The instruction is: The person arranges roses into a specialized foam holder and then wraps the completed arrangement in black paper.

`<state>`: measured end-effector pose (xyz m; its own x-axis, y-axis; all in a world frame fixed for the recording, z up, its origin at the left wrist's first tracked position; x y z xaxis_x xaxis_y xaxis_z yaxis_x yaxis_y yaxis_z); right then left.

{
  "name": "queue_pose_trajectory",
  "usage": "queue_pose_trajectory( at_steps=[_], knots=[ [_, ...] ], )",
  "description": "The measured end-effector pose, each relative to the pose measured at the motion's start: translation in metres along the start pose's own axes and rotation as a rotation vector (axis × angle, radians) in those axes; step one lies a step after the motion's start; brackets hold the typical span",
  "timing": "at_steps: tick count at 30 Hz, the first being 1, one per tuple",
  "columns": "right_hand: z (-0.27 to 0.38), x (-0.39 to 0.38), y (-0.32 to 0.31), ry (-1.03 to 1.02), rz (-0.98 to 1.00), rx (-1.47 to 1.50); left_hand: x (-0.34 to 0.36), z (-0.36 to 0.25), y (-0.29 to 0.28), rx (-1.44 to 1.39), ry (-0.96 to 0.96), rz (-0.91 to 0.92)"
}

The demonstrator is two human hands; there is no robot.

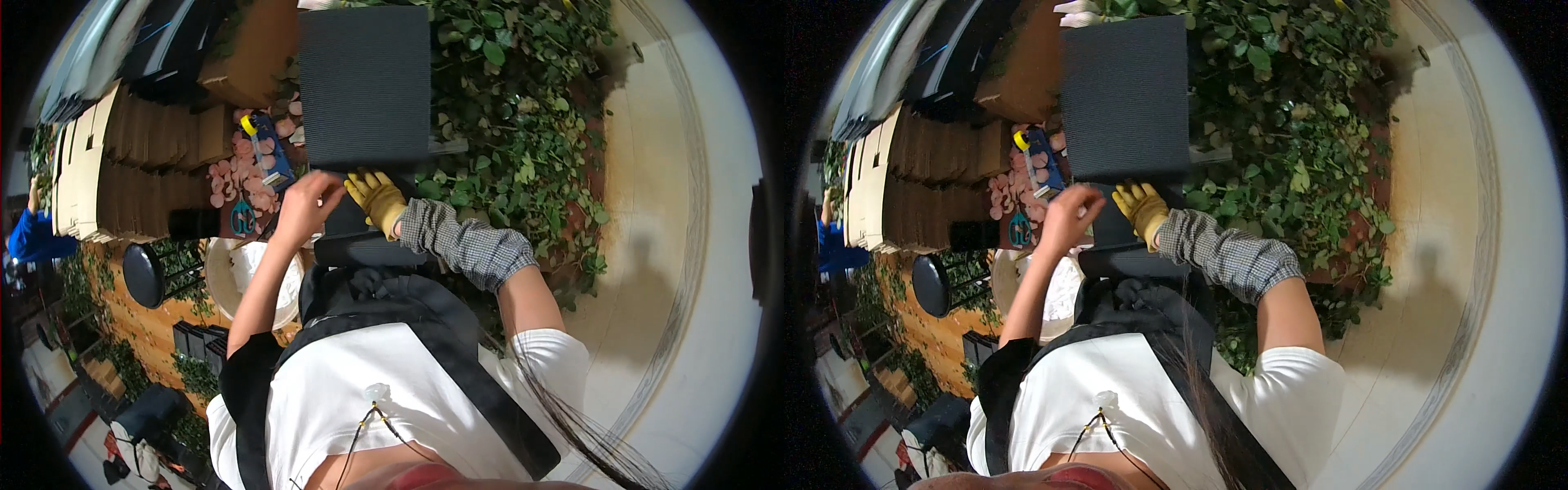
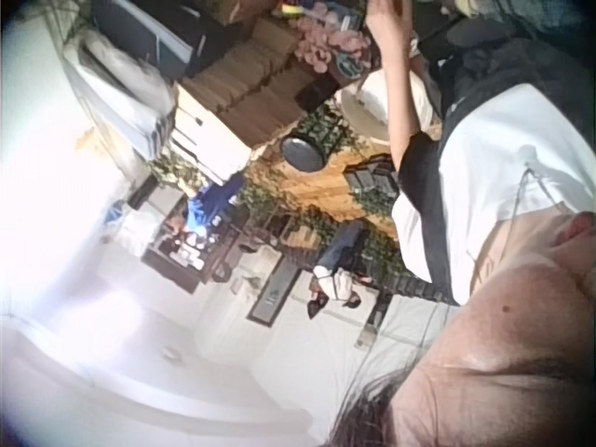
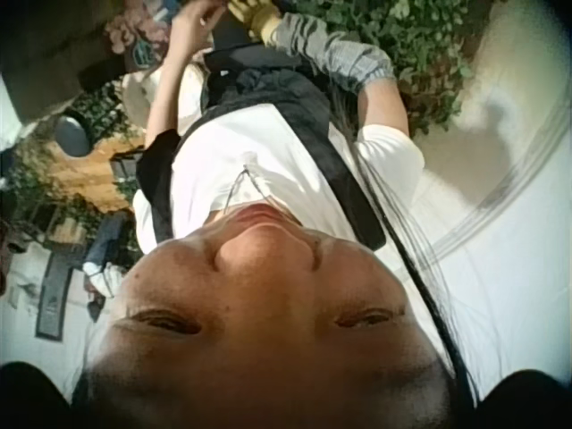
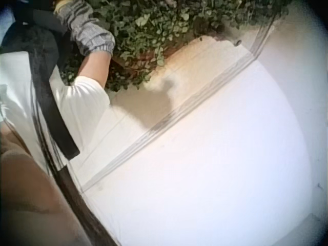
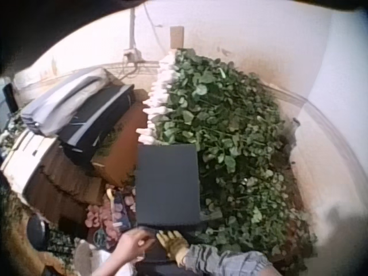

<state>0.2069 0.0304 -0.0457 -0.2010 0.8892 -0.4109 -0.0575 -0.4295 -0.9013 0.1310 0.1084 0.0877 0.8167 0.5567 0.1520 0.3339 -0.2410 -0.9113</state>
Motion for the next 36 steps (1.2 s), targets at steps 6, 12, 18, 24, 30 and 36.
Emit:
queue_pose_trajectory(
  at_steps=[6,12,18,24,30,36],
  knots=[
    [-0.002,0.000,-0.005,0.013,0.024,0.102,0.080,-0.036,0.037,0.383,0.186,0.164],
    [-0.003,0.000,-0.011,0.039,-0.010,0.143,0.067,-0.029,0.032,0.188,0.225,-0.023],
    [0.001,-0.007,-0.019,-0.023,-0.044,0.189,0.028,0.087,-0.090,-0.202,-0.243,-0.524],
    [0.004,-0.007,-0.020,-0.028,0.001,0.133,0.013,0.298,-0.061,0.492,-0.604,-0.420],
    [0.002,-0.007,-0.023,-0.028,-0.011,0.131,-0.008,0.323,0.023,0.899,-0.605,-0.417],
    [0.005,-0.007,-0.026,-0.011,-0.022,0.153,-0.003,0.304,-0.013,0.895,-0.692,-0.086]
  ],
)
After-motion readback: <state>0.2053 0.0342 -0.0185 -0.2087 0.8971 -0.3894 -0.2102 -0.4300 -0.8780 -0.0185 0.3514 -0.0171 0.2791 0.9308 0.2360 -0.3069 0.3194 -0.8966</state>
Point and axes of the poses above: each hand's wrist, its own x-axis towards the middle knuckle, its own y-axis out of the palm, z = x × y, the point moved 10 cm from there along x, towards the middle knuckle, and after that the axes turned 14 degrees about x, right-handed, at the moved point
